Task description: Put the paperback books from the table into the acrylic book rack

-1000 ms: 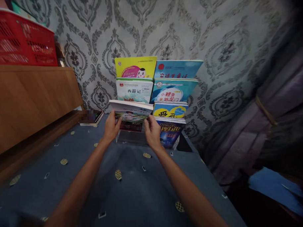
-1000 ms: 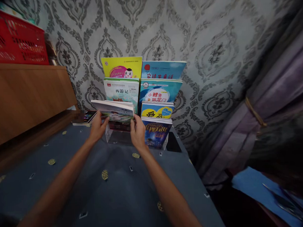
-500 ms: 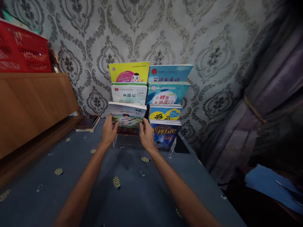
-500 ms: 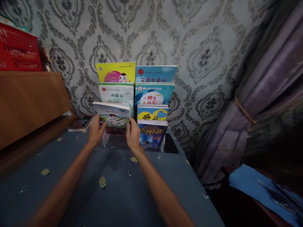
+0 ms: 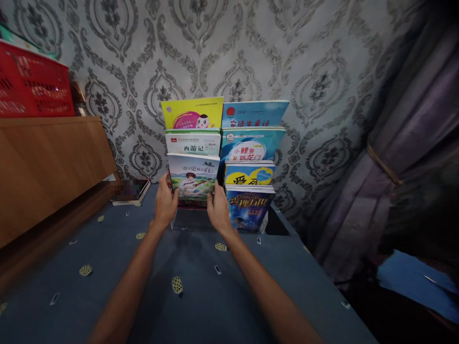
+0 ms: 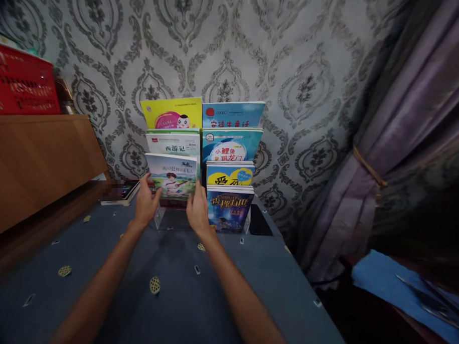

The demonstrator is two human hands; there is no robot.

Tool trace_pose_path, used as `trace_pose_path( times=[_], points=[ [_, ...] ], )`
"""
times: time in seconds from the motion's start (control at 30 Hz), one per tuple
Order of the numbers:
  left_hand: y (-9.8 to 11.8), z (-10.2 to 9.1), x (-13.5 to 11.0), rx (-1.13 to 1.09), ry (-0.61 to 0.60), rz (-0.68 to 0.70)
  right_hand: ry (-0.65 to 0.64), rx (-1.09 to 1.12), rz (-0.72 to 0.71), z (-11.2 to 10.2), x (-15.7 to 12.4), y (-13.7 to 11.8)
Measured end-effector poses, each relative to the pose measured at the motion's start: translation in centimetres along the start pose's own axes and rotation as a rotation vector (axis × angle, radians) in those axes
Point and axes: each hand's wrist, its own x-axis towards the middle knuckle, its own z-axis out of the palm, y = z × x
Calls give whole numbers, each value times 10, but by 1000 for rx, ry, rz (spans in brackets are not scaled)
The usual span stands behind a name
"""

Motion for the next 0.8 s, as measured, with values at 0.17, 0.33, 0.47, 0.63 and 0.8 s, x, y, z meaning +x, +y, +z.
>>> trace_pose_path(
  times=[0.17, 0.33, 0.47, 0.63, 0.8],
  points=[
    [12, -6, 9, 96, 51, 185, -3, 9, -7, 3, -3, 5],
    [34, -20, 33, 212, 66, 363, -6, 16, -18, 4, -3, 8],
    [47, -29, 53, 258, -18, 451, -8, 32, -17, 5, -3, 12],
    [46, -29, 62, 266, -98, 457, -11, 55, 1, 5, -3, 18],
    [36, -24, 58, 283, -110, 424, -44, 26, 17, 5, -3, 17]
  ],
)
